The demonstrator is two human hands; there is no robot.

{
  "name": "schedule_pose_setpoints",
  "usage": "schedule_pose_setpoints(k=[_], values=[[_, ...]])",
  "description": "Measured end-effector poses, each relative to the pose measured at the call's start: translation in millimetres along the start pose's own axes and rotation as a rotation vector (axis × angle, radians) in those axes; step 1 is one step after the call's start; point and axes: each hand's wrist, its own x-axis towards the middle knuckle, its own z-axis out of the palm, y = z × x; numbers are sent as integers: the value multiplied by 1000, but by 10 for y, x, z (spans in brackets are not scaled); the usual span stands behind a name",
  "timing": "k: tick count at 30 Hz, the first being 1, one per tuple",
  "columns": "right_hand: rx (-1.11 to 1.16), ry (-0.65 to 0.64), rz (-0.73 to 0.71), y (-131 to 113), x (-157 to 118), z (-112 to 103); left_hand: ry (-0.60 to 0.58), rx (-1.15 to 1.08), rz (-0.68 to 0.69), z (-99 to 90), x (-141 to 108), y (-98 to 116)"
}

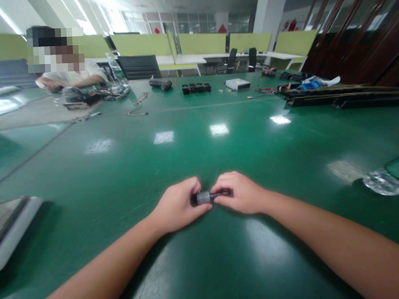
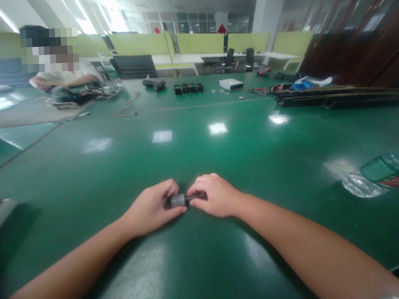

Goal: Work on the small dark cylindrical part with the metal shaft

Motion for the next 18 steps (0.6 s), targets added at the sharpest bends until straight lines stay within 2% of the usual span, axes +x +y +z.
schedule_pose_setpoints(k=[18], values=[[0, 17, -9, 18, -3, 9, -9, 20, 9, -19, -5, 25]])
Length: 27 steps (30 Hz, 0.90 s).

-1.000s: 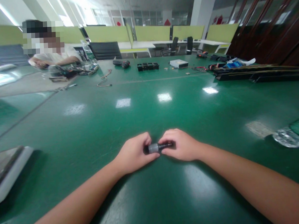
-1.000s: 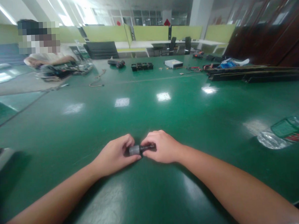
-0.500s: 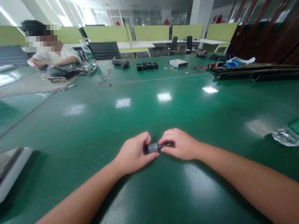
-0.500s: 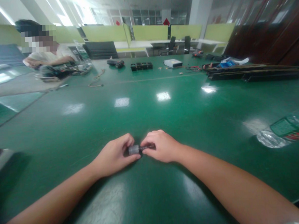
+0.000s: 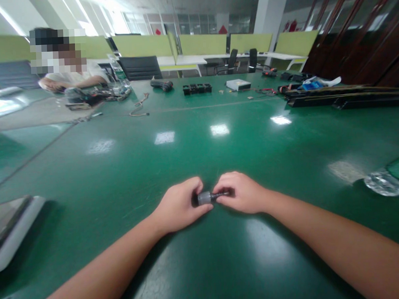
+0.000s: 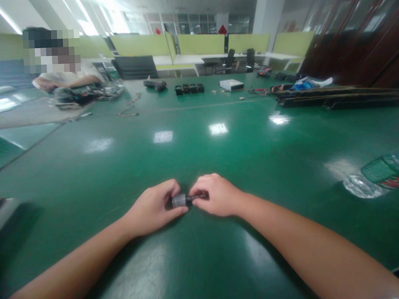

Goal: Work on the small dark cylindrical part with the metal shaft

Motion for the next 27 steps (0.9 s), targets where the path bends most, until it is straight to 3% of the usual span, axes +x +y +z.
schedule_pose_setpoints(k=[27], values=[[10, 6, 9, -2, -16, -18, -2, -27, -21, -15, 1, 23]])
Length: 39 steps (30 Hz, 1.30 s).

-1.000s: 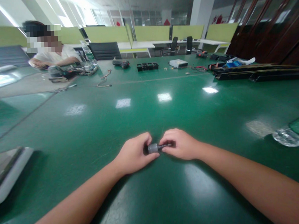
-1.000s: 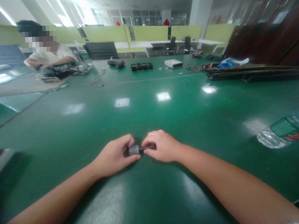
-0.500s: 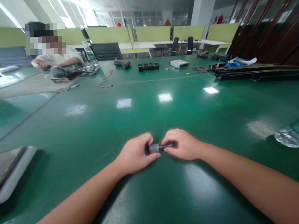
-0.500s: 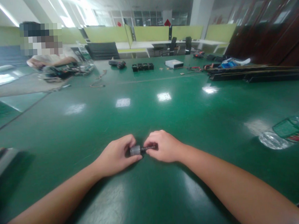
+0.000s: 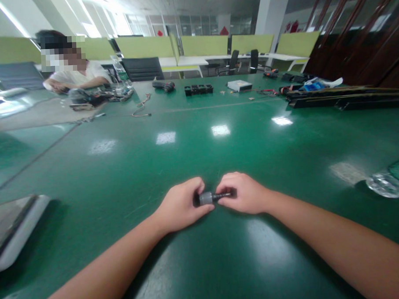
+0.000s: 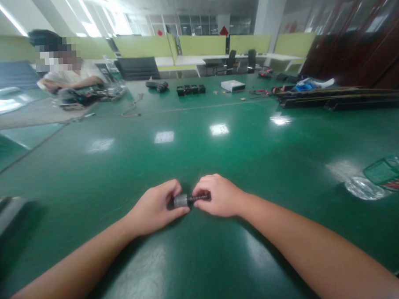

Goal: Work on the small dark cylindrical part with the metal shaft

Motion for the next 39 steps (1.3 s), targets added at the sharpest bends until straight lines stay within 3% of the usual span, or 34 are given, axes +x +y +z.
schedule_pose_setpoints(k=[39], values=[[-64, 59, 8, 81, -36, -53, -3, 14, 9, 20, -14, -47]])
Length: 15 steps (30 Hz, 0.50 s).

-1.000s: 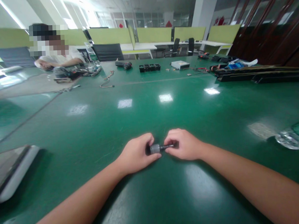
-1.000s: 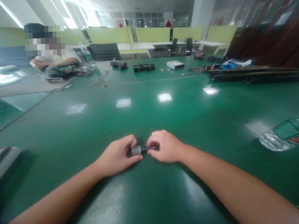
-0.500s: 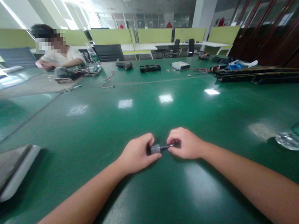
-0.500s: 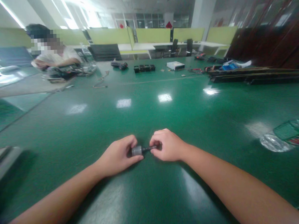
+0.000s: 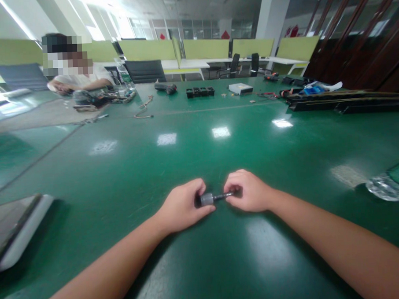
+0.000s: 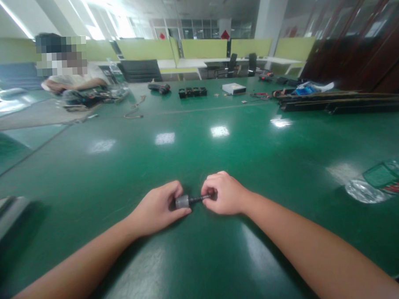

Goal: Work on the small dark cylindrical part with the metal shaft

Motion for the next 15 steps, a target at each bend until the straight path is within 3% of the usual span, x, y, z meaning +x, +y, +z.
schedule_pose_setpoints(k=[15], values=[[-23, -13, 16, 59, -10, -68, 4, 2, 1, -9, 0, 13]])
